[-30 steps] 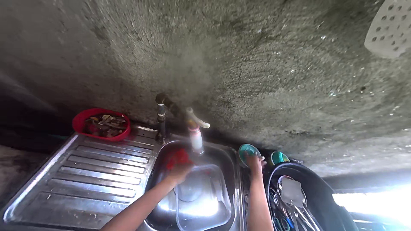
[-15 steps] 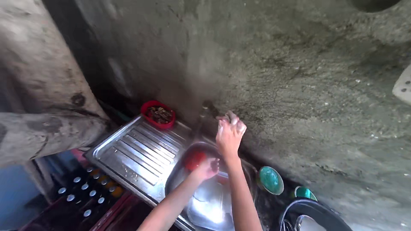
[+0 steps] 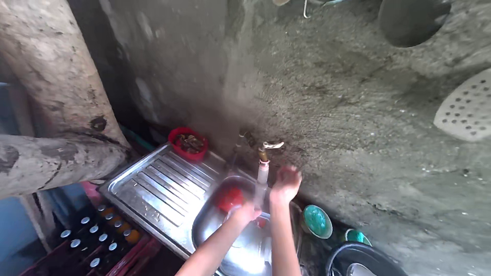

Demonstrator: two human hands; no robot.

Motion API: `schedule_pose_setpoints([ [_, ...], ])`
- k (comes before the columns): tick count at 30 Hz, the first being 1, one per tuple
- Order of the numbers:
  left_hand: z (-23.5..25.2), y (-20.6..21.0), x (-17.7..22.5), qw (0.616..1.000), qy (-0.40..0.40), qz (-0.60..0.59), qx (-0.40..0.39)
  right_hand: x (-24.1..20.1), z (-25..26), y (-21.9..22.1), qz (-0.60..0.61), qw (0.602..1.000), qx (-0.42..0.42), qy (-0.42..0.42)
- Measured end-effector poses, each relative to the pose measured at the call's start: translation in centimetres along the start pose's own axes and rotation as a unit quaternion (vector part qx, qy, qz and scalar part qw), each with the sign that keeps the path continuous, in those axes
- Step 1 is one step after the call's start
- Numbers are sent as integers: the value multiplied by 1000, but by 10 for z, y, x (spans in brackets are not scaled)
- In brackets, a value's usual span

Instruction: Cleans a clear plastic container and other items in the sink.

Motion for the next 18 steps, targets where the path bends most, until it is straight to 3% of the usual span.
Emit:
schedule_pose_setpoints([
  [1,-8,-1,1,999,10,47,9,24,-14,-22,56,991,67,104],
  [3,-9,-13,-4,993,25,109,24,65,-47,-51,153,919,140,335],
  [5,17,-27,-16,999,-9,14,29,88,-61,-61,175,869,174,429],
  [8,39,-38,-21,998,-20,-52,26,93,-58,-58,74,882,176,432],
  [11,40,-40,-20,999,-6,-33,30,90,-60,-55,-70,911,140,381],
  [13,37,-33,-17,999,-10,-22,39,91,-51,-63,-202,922,53,326],
  [16,33,-32,-13,998,-34,-6,55,73,-38,-80,-427,871,-53,236],
  [18,29,-30,-17,995,-24,53,75,56,-37,-78,-404,881,-13,246],
])
Point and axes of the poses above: each hand's wrist, its own z-axis towards the middle knuckle, its own y-axis out of the palm, x = y × z, the point moved 4 cm from there along z, towards the middle knuckle, and after that the axes turned 1 degree about z, right-handed, at the moved point
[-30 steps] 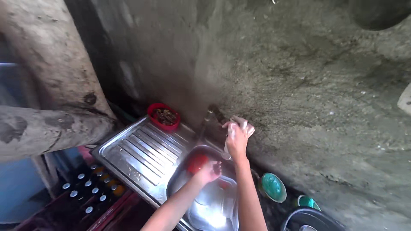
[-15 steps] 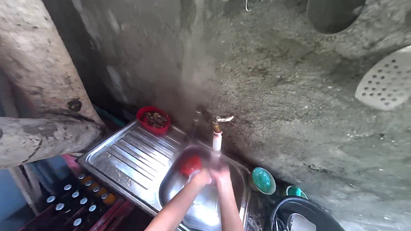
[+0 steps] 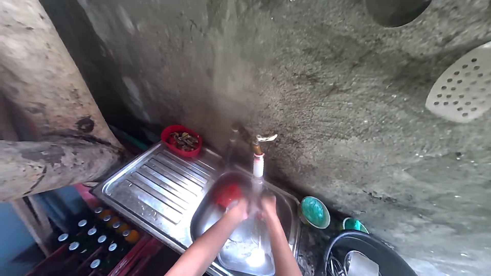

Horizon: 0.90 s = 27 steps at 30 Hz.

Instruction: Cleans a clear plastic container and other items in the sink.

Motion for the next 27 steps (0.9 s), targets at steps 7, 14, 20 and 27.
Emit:
schedule_pose_setpoints([
  [7,-10,0,-12,996,13,-33,-85,-3,-12,31,392,883,-127,223],
  [14,-18,-8,9,991,63,27,-117,-9,-15,34,420,865,-135,238],
  [20,-25,8,17,968,90,173,-158,-15,-14,2,146,988,-29,29],
  [27,-38,-48,25,755,209,616,82,27,-10,-24,-303,952,30,-20],
])
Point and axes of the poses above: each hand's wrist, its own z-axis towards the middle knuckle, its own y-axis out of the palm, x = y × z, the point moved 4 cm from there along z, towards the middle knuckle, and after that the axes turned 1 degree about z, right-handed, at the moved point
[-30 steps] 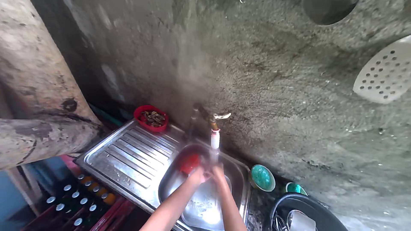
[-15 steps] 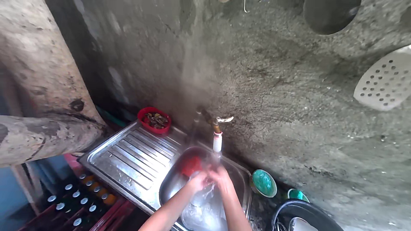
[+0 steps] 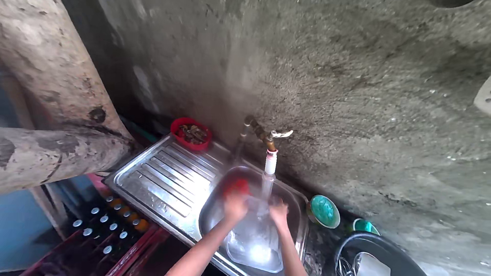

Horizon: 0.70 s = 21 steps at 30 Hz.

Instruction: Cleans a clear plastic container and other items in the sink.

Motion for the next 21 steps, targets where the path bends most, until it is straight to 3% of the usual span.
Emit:
schedule_pose_setpoints([
  [2,-6,18,-28,999,-17,4,-47,38,6,10,-203,979,23,17],
  [5,-11,32,-38,996,-10,-12,-92,85,11,20,-285,953,9,100],
  [8,-11,20,-30,992,-23,-4,-121,100,9,10,-256,956,-78,115],
  [11,-2,0,-37,989,-13,-44,-141,109,7,-4,-115,973,-166,111],
  [14,10,-4,-49,978,-18,-72,-194,91,-13,-25,-62,954,-247,156],
  [17,15,11,-46,979,-3,-20,-205,53,-22,-48,-194,938,-243,150],
  [21,26,49,-28,972,82,118,-187,-7,-34,-72,-328,912,-208,132],
])
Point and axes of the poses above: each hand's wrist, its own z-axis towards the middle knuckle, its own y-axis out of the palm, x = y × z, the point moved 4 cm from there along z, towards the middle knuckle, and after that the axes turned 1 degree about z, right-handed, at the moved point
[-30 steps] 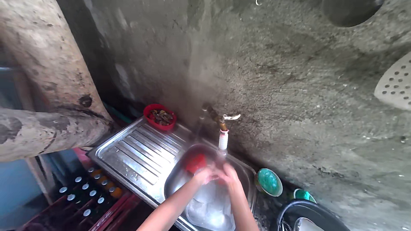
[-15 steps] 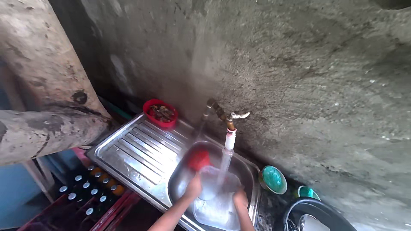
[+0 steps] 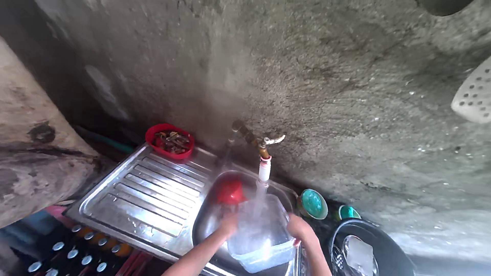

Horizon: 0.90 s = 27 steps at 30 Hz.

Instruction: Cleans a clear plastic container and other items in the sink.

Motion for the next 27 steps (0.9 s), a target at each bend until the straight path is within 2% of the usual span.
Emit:
schedule_pose_setpoints([
  [2,22,9,13,996,62,12,62,-17,-21,-19,-52,999,11,6],
  [4,35,10,27,990,112,10,85,-34,-38,-33,-91,996,12,19],
  [10,33,-5,42,992,126,4,23,-33,-45,-44,-114,992,9,54],
  [14,32,0,50,986,160,-47,10,-35,-41,-30,-106,993,13,50],
  [17,35,-12,56,984,148,-91,29,-42,-37,-24,-111,993,15,39],
  [19,37,-33,55,985,154,-57,52,-37,-28,-29,-109,994,24,19],
  [21,42,-51,49,985,160,-42,40,-22,-3,-34,-88,995,23,-29],
  [25,42,-69,12,981,132,-140,-35,-6,51,-33,18,983,-8,-180],
  [27,31,-71,-4,970,74,-220,-67,-9,63,-24,51,980,-24,-193],
])
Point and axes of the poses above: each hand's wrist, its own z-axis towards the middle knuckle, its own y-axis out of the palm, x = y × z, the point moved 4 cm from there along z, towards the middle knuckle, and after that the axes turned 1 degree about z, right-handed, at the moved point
